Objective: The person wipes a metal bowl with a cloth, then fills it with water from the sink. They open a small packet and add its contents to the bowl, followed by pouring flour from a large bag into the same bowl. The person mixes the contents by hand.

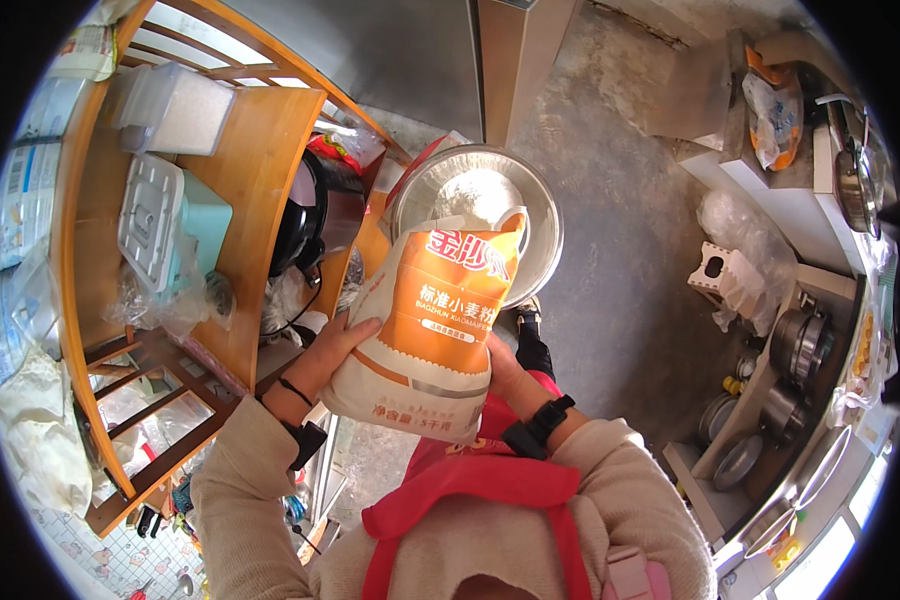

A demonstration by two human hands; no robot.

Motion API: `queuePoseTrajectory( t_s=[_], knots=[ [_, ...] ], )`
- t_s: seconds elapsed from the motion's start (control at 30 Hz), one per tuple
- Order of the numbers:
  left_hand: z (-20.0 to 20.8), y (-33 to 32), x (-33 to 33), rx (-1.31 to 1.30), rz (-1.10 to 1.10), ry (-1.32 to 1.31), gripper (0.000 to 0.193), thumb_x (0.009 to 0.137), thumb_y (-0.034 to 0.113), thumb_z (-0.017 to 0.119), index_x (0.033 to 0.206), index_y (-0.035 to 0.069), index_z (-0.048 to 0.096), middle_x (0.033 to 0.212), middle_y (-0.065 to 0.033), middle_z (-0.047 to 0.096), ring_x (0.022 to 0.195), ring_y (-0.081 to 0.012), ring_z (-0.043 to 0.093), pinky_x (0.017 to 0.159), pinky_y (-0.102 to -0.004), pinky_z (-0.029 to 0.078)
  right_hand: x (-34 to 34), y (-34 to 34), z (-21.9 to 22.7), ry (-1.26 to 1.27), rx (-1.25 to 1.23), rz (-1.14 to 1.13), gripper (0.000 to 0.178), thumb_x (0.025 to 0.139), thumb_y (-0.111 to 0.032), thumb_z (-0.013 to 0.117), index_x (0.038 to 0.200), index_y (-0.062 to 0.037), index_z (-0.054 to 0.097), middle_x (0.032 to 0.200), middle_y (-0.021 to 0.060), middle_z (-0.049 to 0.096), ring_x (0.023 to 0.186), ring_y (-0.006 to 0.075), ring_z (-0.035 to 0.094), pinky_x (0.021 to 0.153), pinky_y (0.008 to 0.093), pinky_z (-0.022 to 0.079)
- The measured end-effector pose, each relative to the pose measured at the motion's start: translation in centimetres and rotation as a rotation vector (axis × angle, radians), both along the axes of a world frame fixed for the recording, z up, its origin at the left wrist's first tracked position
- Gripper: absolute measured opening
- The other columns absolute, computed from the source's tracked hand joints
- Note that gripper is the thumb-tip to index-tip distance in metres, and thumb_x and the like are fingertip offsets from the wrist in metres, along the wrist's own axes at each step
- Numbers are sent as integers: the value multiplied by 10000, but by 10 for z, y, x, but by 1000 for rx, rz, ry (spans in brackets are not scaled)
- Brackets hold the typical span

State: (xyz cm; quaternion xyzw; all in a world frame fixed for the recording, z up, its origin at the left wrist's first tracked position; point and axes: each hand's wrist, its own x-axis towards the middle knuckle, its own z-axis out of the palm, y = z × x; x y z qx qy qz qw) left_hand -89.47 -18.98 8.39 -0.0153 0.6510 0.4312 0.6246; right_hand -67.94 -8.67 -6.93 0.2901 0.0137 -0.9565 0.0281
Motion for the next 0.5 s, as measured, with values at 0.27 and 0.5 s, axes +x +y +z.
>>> queuePoseTrajectory(
  t_s=[0.27,0.5],
  knots=[
    [8,1,-2,-32,-80,2,503,831,314,516,1214,4,411,1079,-86,561,928,-144,564,781,-253,451,-1,1,21,-30,-9,-9,474,884,-388,416,1229,-62,417,1191,98,510,1047,211,518,909,343,406],
    [3,-6,0,-84,-66,24,431,862,302,470,1190,23,449,1085,-67,560,959,-143,546,813,-248,431,-2,6,36,33,-53,-32,469,882,-375,431,1219,-49,425,1190,95,511,1043,195,520,907,318,400]
  ],
)
